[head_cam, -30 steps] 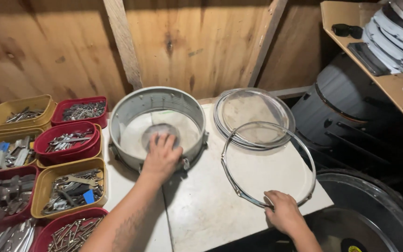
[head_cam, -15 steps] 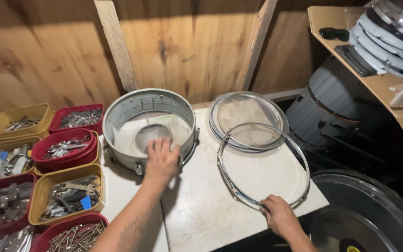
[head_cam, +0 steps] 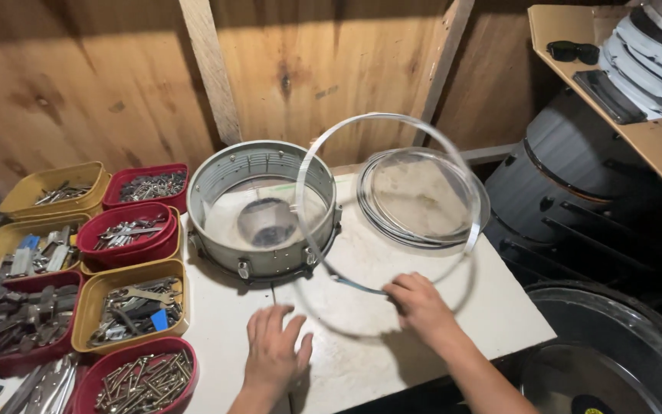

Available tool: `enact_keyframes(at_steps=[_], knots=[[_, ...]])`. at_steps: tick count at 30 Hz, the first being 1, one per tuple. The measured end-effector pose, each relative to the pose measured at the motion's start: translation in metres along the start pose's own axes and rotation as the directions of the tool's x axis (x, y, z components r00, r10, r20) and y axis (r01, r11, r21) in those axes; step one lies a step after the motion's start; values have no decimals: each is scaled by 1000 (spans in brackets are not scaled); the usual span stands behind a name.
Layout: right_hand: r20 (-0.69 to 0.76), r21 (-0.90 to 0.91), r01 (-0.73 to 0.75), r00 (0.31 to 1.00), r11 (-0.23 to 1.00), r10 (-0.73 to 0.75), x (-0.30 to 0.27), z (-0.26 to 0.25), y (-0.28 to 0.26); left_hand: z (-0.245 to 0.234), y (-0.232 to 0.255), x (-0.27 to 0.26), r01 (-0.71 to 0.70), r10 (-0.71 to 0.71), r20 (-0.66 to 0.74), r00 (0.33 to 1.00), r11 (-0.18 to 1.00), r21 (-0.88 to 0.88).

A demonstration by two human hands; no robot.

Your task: The person uses a green marker to apply substance to the metal lugs and tension rods of a snare drum shell. They then place a clear drum head onto the shell and position a metal rim over it.

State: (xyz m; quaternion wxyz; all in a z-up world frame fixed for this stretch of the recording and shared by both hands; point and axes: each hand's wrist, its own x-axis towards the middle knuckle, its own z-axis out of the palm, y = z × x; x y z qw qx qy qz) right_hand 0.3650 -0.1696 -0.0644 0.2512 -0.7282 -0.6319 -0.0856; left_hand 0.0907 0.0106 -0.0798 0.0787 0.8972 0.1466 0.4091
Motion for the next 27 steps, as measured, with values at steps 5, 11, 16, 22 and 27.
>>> enact_keyframes(at_steps=[5,11,16,22,27], knots=[[-35,115,101,995,988,-97,10,27,-50,-7,-20,-68,135,-136,37,990,991,25],[25,177,-74,997,981,70,-95,37,-72,5,-123,-190,204,-223,141,965,970,135],[-38,19,-24,999,1000,25,-211,76,-33,23,-110,-191,248,-257,65,964,961,119],[103,4,73,992,997,-73,-253,93,-19,16,-3,-60,55,-65,-112,992,994,-97],[238,-56,190,956,980,-172,-236,122,-22,65,11,-23,-17,39,112,993,981,-196]])
